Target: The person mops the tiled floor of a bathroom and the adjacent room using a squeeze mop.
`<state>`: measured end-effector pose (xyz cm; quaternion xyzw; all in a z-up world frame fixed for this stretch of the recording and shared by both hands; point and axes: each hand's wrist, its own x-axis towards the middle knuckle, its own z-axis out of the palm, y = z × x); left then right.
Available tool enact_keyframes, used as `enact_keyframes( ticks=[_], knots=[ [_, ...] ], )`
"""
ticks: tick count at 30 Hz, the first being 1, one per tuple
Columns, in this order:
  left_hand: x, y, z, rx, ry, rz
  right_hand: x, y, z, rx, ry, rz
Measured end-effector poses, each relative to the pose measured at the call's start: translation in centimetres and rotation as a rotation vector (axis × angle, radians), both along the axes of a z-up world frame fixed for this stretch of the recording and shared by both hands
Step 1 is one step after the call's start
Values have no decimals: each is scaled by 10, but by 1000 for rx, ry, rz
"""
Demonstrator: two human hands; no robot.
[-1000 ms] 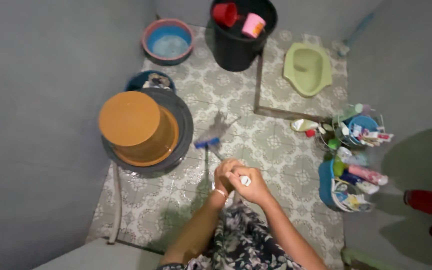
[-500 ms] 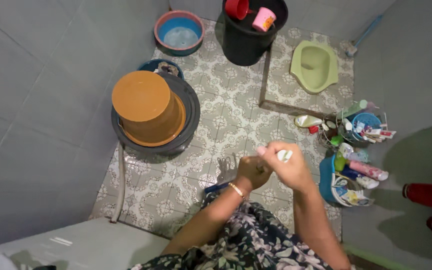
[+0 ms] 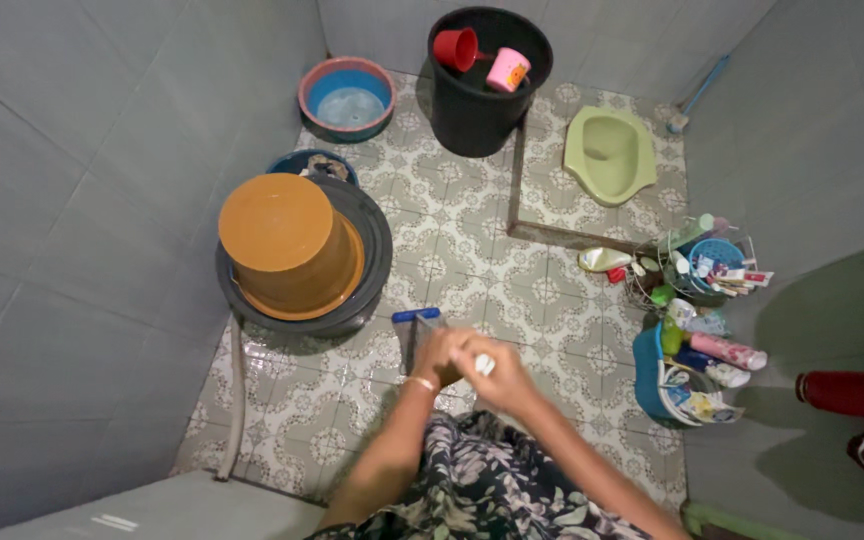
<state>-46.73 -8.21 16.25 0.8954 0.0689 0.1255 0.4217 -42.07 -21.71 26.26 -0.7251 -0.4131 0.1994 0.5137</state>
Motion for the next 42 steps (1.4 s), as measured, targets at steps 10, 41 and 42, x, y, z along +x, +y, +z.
enact_keyframes(
  ticks=[10, 41, 42],
  knots=[
    [-34, -2, -98, 55, 108, -86, -44, -23, -76, -53, -67, 188],
    [-18, 21, -38, 224, -242, 219, -3, 50, -26, 82, 31, 227],
    [-23, 13, -31, 143, -278, 241, -9, 42, -25, 105, 56, 247]
  ],
)
